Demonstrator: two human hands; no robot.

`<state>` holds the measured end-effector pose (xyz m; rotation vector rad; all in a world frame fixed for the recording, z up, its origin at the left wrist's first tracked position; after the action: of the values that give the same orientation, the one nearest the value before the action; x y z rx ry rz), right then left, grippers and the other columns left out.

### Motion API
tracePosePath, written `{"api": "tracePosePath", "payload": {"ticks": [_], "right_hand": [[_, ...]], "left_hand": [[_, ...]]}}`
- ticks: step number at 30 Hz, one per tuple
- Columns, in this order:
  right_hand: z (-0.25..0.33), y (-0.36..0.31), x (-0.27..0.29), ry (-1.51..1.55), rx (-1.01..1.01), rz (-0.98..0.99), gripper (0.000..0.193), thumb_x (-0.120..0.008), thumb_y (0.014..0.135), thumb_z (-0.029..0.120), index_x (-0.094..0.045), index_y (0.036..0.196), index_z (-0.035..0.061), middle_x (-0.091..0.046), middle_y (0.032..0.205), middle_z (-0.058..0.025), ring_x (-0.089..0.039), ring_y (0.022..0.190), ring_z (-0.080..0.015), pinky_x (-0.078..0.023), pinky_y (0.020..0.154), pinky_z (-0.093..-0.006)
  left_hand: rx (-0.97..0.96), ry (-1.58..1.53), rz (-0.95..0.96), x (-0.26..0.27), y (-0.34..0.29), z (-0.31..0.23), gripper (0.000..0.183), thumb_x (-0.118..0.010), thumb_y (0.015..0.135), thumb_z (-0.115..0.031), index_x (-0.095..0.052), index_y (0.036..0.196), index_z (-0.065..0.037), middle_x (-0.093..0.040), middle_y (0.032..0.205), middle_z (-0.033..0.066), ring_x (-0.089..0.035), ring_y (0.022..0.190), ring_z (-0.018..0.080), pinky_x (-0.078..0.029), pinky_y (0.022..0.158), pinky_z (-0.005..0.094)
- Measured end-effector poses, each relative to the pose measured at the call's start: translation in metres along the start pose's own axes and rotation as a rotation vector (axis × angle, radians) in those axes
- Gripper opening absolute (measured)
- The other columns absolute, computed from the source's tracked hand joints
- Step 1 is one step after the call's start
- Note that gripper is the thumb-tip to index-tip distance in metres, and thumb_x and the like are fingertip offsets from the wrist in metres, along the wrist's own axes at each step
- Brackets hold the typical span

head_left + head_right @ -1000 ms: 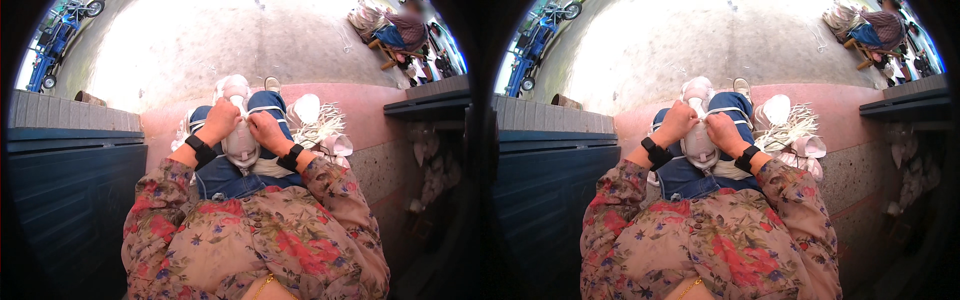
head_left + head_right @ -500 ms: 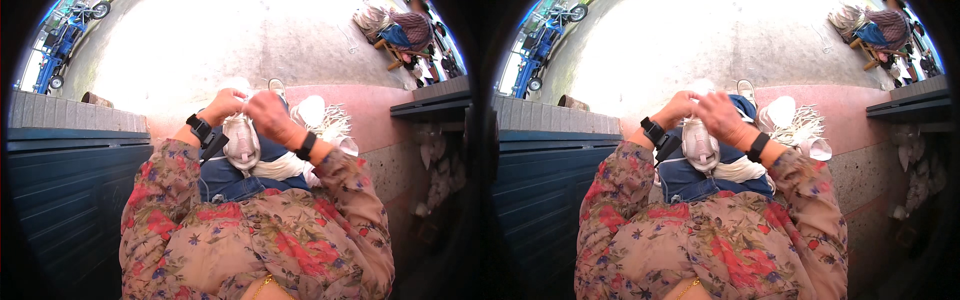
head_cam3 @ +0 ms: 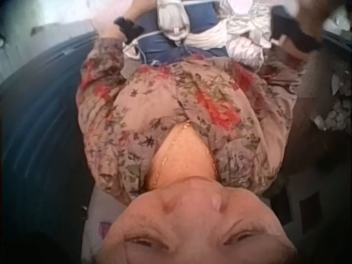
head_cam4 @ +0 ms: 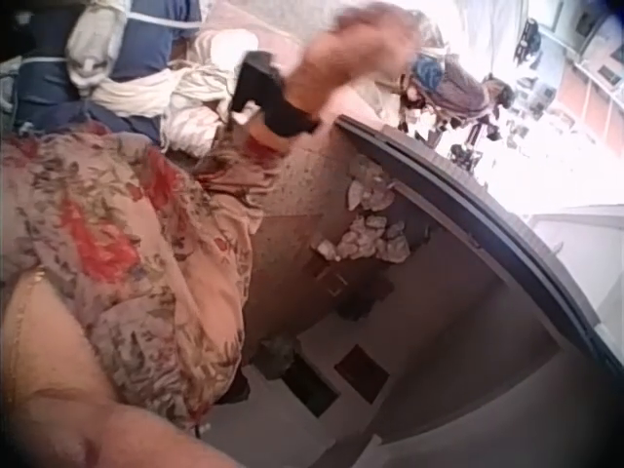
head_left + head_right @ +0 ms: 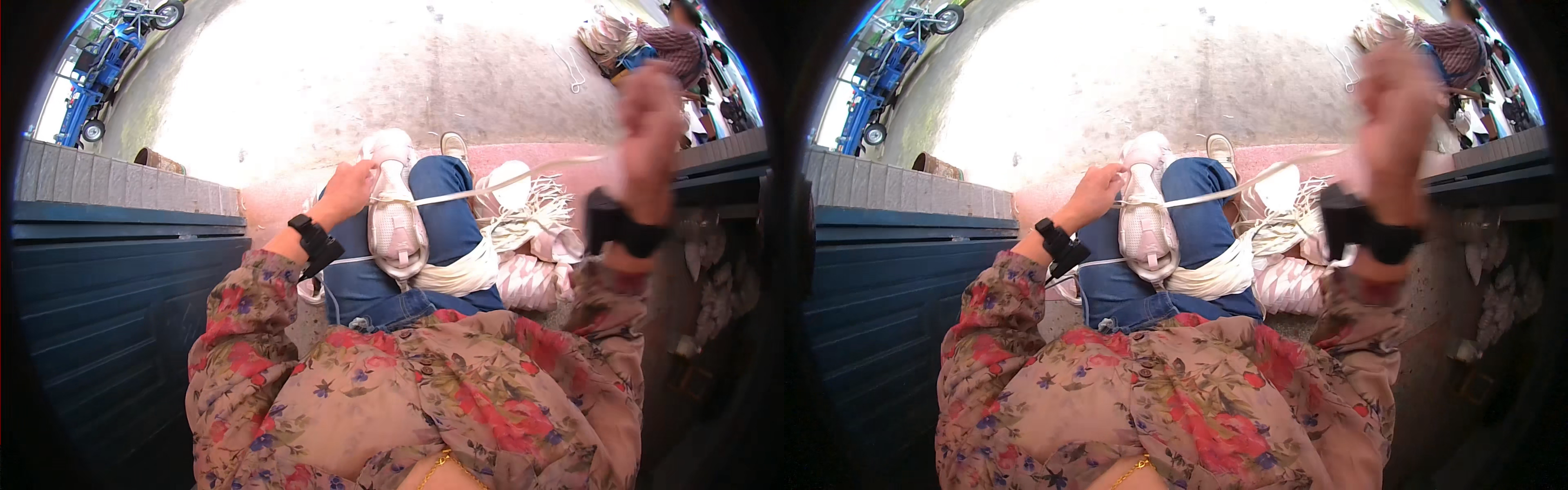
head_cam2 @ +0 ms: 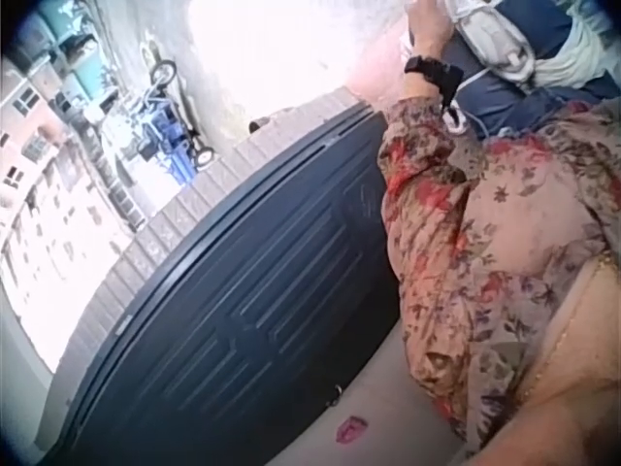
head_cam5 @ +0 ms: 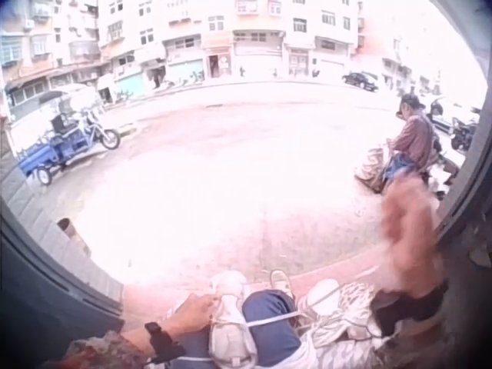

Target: Lacing white athletic shoes and organizing them into pairs.

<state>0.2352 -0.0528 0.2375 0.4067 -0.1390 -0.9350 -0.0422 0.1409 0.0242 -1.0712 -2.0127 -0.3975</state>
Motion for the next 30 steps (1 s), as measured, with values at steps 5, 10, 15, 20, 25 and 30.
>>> {"api": "tracePosePath", "payload": {"ticks": [5, 10, 15, 20, 25, 30], "right_hand": [[-0.122, -0.124, -0.093, -0.106, -0.618, 0.719, 0.013, -0.065, 0.073, 0.014, -0.065, 0.08, 0.0036, -0.06, 0.068, -0.0028, -0.051, 0.063, -0.0058, -0.043, 0.056, -0.0232], [-0.156, -0.19, -0.139, -0.614, -0.387, 0.857, 0.021, -0.055, 0.074, 0.02, -0.065, 0.087, 0.0066, -0.061, 0.077, -0.0189, -0.06, 0.072, -0.0317, -0.047, 0.066, -0.0387], [-0.154, -0.199, -0.155, -0.775, -0.331, 0.765, 0.018, -0.053, 0.076, 0.02, -0.062, 0.083, 0.0069, -0.061, 0.074, -0.0174, -0.059, 0.074, -0.0338, -0.047, 0.066, -0.0421], [-0.161, -0.205, -0.16, -0.811, -0.279, 0.726, 0.015, -0.052, 0.076, 0.018, -0.058, 0.077, 0.0042, -0.06, 0.071, -0.0171, -0.06, 0.071, -0.0332, -0.047, 0.064, -0.0417], [-0.164, -0.204, -0.168, -0.92, -0.093, 0.905, 0.011, -0.048, 0.077, 0.01, -0.053, 0.078, 0.0003, -0.061, 0.072, -0.0186, -0.061, 0.069, -0.0321, -0.048, 0.059, -0.0395], [-0.157, -0.21, -0.146, -0.841, -0.014, 1.063, 0.01, -0.047, 0.077, 0.009, -0.053, 0.076, 0.0012, -0.059, 0.07, -0.017, -0.06, 0.069, -0.0314, -0.048, 0.061, -0.0388]], "left_hand": [[-0.171, 0.036, 0.039, -0.009, -0.019, 0.008, 0.038, -0.055, 0.074, -0.005, -0.051, 0.111, -0.002, -0.061, 0.074, 0.0135, -0.054, 0.074, 0.0289, -0.043, 0.069, 0.035], [-0.073, 0.055, 0.022, -0.009, -0.027, 0.006, 0.043, -0.057, 0.074, -0.006, -0.048, 0.115, -0.004, -0.059, 0.075, 0.0099, -0.049, 0.081, 0.0281, -0.041, 0.076, 0.0355], [-0.063, -0.023, -0.052, -0.002, -0.03, 0.006, 0.039, -0.055, 0.075, -0.007, -0.049, 0.113, -0.004, -0.057, 0.073, 0.0117, -0.05, 0.076, 0.0287, -0.042, 0.072, 0.0364], [0.085, -0.234, 0.138, 0.008, -0.025, 0.006, 0.03, -0.056, 0.075, -0.009, -0.055, 0.104, -0.003, -0.057, 0.07, 0.0139, -0.054, 0.066, 0.0279, -0.043, 0.063, 0.0356], [-0.053, 0.004, 0.054, -0.001, -0.025, 0.017, 0.014, -0.053, 0.079, -0.014, -0.06, 0.083, -0.003, -0.06, 0.078, 0.0183, -0.054, 0.071, 0.0368, -0.043, 0.068, 0.0397], [0.241, -0.338, 0.129, 0.005, -0.024, -0.002, 0.026, -0.049, 0.084, -0.021, -0.059, 0.07, -0.001, -0.059, 0.068, 0.0112, -0.054, 0.062, 0.0236, -0.042, 0.065, 0.0331]]}}
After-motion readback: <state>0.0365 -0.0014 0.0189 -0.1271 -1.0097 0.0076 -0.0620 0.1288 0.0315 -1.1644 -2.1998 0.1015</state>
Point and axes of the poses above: each hand's wrist, its own y-axis towards the middle knuckle, its own x-axis out of the back of the hand, z = x × y, the point moved 1 cm from there along y, towards the middle knuckle
